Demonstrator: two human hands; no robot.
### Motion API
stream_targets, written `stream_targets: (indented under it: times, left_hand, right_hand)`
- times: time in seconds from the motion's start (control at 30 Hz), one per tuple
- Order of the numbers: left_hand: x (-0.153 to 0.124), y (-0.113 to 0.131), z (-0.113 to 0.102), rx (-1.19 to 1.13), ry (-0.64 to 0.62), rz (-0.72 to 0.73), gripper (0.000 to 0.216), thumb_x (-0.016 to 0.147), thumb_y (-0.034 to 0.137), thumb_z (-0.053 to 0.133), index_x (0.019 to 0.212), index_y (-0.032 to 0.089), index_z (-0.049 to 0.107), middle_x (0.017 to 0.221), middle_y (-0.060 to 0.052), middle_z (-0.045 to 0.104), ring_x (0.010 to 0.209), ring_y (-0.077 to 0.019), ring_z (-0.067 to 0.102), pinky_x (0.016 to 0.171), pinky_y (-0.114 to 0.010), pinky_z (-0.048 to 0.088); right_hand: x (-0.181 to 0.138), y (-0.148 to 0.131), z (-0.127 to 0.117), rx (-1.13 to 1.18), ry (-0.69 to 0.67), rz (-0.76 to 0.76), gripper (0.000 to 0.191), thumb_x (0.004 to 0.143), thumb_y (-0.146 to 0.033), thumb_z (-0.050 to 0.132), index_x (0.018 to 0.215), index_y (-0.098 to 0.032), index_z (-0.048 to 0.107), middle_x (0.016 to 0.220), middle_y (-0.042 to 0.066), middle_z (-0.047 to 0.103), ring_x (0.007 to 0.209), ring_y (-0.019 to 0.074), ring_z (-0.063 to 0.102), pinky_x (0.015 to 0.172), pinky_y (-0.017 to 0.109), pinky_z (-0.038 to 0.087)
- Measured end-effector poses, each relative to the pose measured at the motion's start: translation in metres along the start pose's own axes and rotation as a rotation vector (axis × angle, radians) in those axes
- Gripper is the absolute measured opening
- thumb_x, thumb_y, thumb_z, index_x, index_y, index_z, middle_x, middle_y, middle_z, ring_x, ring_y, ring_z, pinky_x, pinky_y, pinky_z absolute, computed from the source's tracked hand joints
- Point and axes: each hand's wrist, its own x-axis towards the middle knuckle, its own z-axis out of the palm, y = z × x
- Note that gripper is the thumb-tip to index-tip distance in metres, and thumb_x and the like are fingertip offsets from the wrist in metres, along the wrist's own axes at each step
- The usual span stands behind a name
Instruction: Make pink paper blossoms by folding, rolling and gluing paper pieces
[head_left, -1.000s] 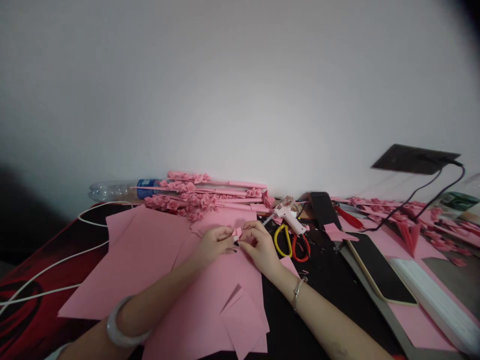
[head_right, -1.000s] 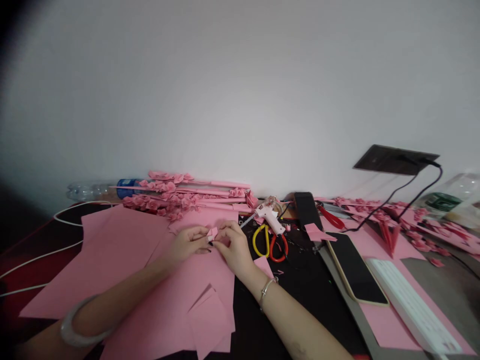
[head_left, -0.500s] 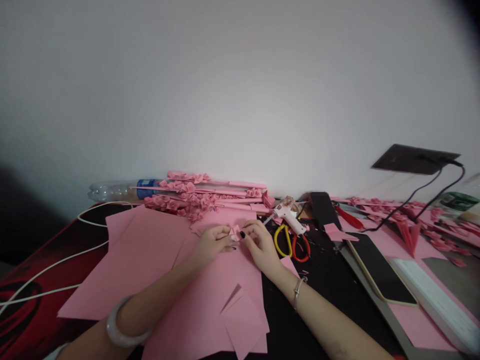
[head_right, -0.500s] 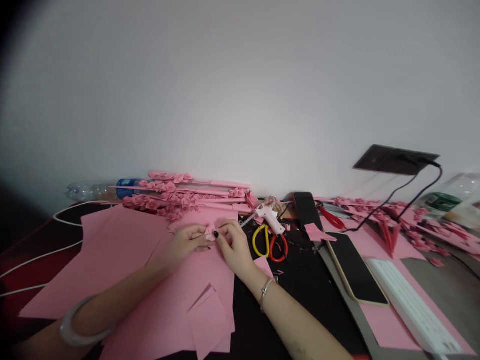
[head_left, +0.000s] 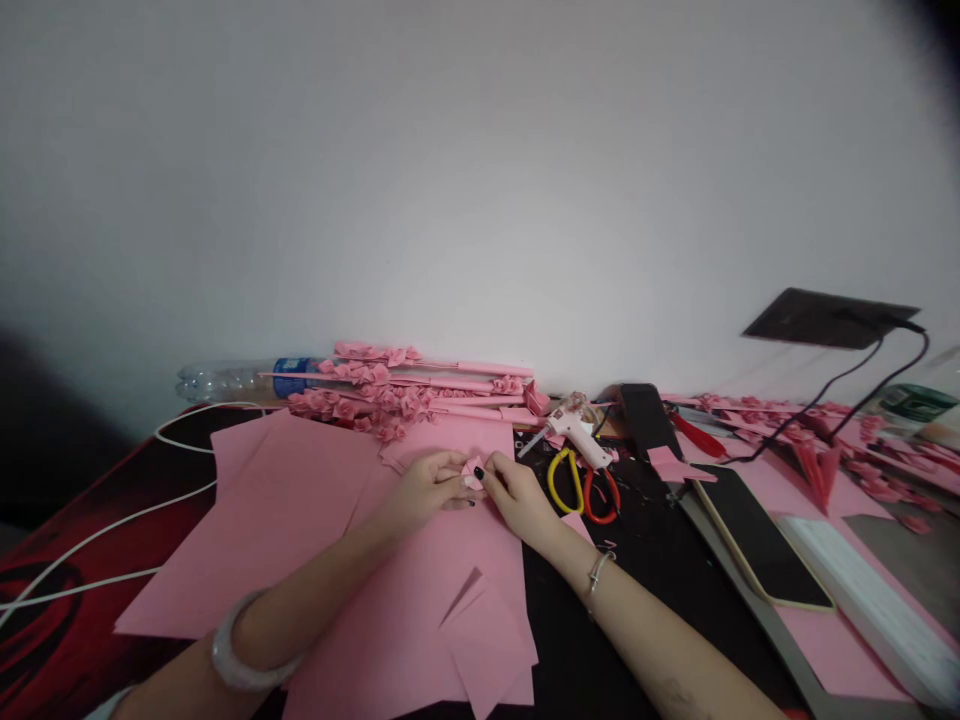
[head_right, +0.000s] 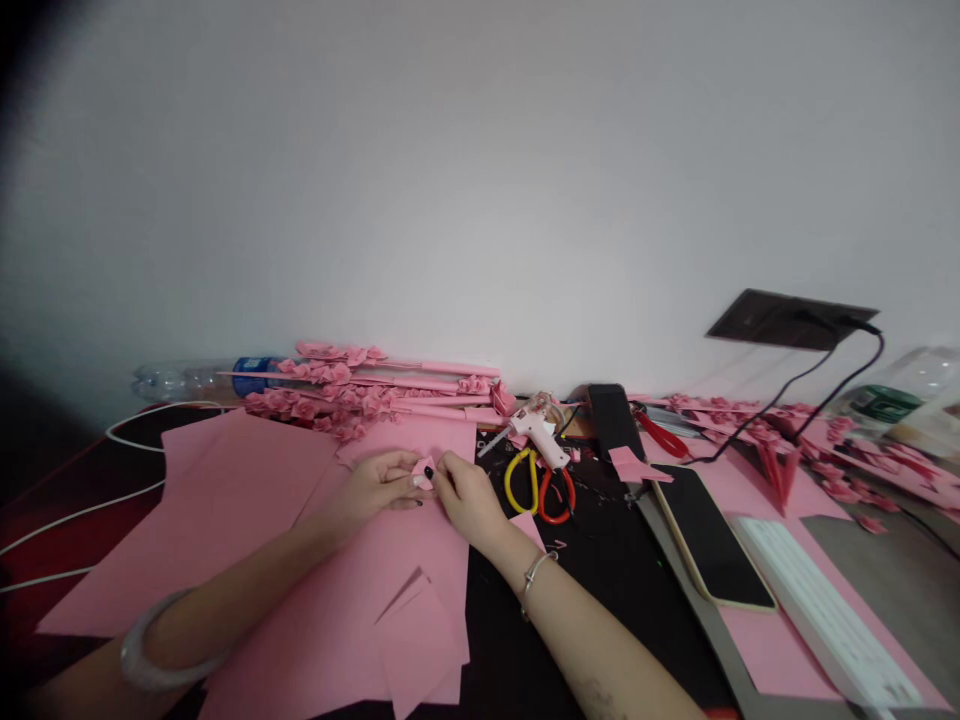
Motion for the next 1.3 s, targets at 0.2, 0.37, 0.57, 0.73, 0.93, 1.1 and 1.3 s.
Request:
stream_targets:
  times: [0.2, 0.37, 0.57, 0.73, 0.93, 1.1, 1.3]
  left_hand:
    - [0.0028, -0.0047, -0.0012, -0.004, 0.010, 0.009, 0.048, 0.070, 0.035, 0.078, 0.110, 0.018, 0.058, 0.098, -0.010, 0.074, 0.093, -0.0283, 0.073, 0.086, -0.043, 0.056]
    - [0.0028, -0.0034, -0.0003, -0.018, 0.023, 0.038, 0.048, 0.069, 0.037, 0.078, 0.108, 0.018, 0.058, 0.098, -0.008, 0.074, 0.091, -0.0268, 0.074, 0.086, -0.041, 0.056]
    - [0.0026, -0.0027, 0.0010, 0.000, 0.010, 0.022, 0.033, 0.071, 0.041, 0.077, 0.084, 0.019, 0.057, 0.089, -0.006, 0.075, 0.088, -0.0246, 0.074, 0.086, -0.038, 0.056]
    - [0.0033, -0.0042, 0.0027, 0.032, 0.024, 0.003, 0.032, 0.073, 0.042, 0.074, 0.079, 0.019, 0.054, 0.083, -0.006, 0.074, 0.083, -0.0243, 0.075, 0.084, -0.040, 0.056]
    - [0.0022, -0.0028, 0.0045, 0.086, -0.013, -0.006, 0.026, 0.080, 0.039, 0.067, 0.077, 0.019, 0.051, 0.080, -0.006, 0.074, 0.080, -0.0230, 0.074, 0.081, -0.039, 0.056]
    - [0.0048, -0.0062, 0.0023, 0.089, -0.030, 0.008, 0.029, 0.077, 0.040, 0.070, 0.073, 0.021, 0.048, 0.079, -0.004, 0.072, 0.076, -0.0228, 0.073, 0.077, -0.039, 0.056]
    - [0.0061, -0.0067, 0.0023, 0.078, -0.065, 0.028, 0.029, 0.073, 0.041, 0.072, 0.081, 0.019, 0.056, 0.086, -0.005, 0.073, 0.074, -0.0204, 0.072, 0.075, -0.034, 0.057]
  right_hand:
    - [-0.0003, -0.0014, 0.0012, -0.011, -0.012, -0.005, 0.022, 0.091, -0.020, 0.043, 0.070, -0.022, 0.041, 0.062, -0.004, 0.046, 0.056, 0.0130, 0.043, 0.054, 0.024, 0.033]
    - [-0.0007, -0.0027, -0.0003, 0.037, 0.020, 0.007, 0.027, 0.096, -0.026, 0.037, 0.069, -0.023, 0.036, 0.062, -0.005, 0.041, 0.055, 0.0131, 0.041, 0.055, 0.024, 0.032]
    - [-0.0015, -0.0035, -0.0012, 0.021, -0.011, 0.009, 0.029, 0.096, -0.025, 0.041, 0.068, -0.022, 0.037, 0.062, -0.005, 0.041, 0.057, 0.0129, 0.041, 0.056, 0.024, 0.031]
    - [-0.0019, -0.0036, -0.0007, 0.023, -0.033, 0.009, 0.025, 0.094, -0.023, 0.042, 0.070, -0.022, 0.039, 0.063, -0.005, 0.043, 0.058, 0.0127, 0.042, 0.057, 0.024, 0.032]
    - [-0.0024, -0.0016, 0.0008, -0.013, -0.028, 0.001, 0.021, 0.093, -0.020, 0.039, 0.072, -0.022, 0.037, 0.064, -0.004, 0.043, 0.058, 0.0134, 0.042, 0.057, 0.024, 0.032]
    - [-0.0031, -0.0004, 0.0018, -0.007, 0.000, -0.036, 0.018, 0.093, -0.020, 0.035, 0.076, -0.023, 0.037, 0.065, -0.003, 0.044, 0.058, 0.0139, 0.042, 0.056, 0.024, 0.032]
    - [-0.0009, 0.0010, 0.0014, 0.019, 0.124, -0.017, 0.017, 0.092, -0.020, 0.038, 0.075, -0.022, 0.041, 0.065, -0.003, 0.044, 0.058, 0.0136, 0.041, 0.056, 0.024, 0.033]
